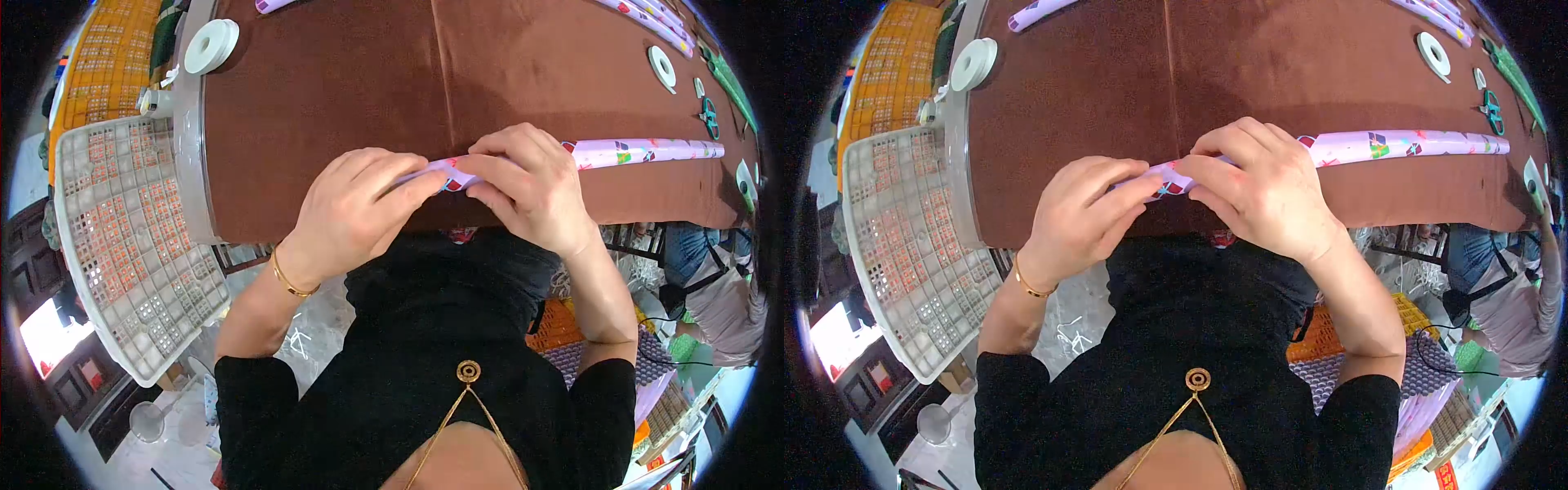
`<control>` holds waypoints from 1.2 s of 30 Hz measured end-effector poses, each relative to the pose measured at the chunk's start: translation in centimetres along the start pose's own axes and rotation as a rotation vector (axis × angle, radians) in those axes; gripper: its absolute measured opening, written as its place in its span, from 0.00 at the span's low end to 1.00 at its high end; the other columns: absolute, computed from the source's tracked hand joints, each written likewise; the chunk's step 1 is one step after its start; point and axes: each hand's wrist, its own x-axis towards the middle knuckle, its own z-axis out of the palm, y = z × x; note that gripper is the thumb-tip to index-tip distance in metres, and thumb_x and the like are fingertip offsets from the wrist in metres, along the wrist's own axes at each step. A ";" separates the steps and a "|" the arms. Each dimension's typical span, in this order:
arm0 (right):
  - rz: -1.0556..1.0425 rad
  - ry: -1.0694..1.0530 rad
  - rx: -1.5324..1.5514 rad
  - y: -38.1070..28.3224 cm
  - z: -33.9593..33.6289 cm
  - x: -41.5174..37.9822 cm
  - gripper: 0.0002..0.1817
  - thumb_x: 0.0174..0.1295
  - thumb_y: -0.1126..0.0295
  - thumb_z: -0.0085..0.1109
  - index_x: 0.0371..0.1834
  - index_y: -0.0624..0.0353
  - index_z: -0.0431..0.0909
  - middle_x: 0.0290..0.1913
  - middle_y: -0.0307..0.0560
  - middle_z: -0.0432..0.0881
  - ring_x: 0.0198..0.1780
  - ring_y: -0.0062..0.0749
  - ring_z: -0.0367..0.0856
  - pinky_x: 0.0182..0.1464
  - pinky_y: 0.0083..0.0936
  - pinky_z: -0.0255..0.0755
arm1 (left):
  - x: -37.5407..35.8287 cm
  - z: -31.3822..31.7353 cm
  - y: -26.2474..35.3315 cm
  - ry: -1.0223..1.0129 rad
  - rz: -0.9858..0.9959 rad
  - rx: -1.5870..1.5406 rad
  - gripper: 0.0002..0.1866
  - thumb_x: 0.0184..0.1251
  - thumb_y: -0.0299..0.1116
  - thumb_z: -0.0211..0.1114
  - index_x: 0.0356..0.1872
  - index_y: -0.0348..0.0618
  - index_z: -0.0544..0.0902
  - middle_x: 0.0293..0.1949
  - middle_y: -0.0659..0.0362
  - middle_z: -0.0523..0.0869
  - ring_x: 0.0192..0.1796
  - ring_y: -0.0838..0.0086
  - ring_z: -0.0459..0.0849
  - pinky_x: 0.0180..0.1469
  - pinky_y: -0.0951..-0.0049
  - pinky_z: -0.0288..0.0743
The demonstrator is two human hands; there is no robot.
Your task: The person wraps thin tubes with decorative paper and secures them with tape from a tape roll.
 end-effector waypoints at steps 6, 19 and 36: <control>0.011 -0.011 0.005 0.1 -0.1 -0.2 0.17 0.44 0.71 0.74 0.40 0.56 0.83 0.44 0.44 0.83 0.43 0.41 0.82 0.42 0.34 0.78 | -0.3 0.0 0.0 0.005 -0.022 0.007 0.17 0.51 0.25 0.72 0.45 0.42 0.85 0.47 0.55 0.85 0.44 0.60 0.85 0.45 0.63 0.79; -0.061 0.050 -0.113 0.0 0.2 -1.4 0.19 0.41 0.72 0.74 0.42 0.56 0.85 0.47 0.45 0.82 0.50 0.45 0.81 0.56 0.45 0.77 | -0.2 0.2 0.7 0.003 -0.074 0.044 0.20 0.50 0.24 0.73 0.48 0.43 0.86 0.44 0.56 0.85 0.41 0.62 0.85 0.43 0.65 0.81; -0.012 0.056 -0.228 -0.1 -0.4 -1.9 0.23 0.40 0.70 0.74 0.45 0.56 0.86 0.49 0.44 0.82 0.52 0.43 0.80 0.60 0.49 0.73 | -1.0 -0.3 0.7 0.070 -0.102 0.022 0.16 0.48 0.25 0.76 0.42 0.41 0.87 0.43 0.54 0.87 0.42 0.60 0.87 0.44 0.64 0.82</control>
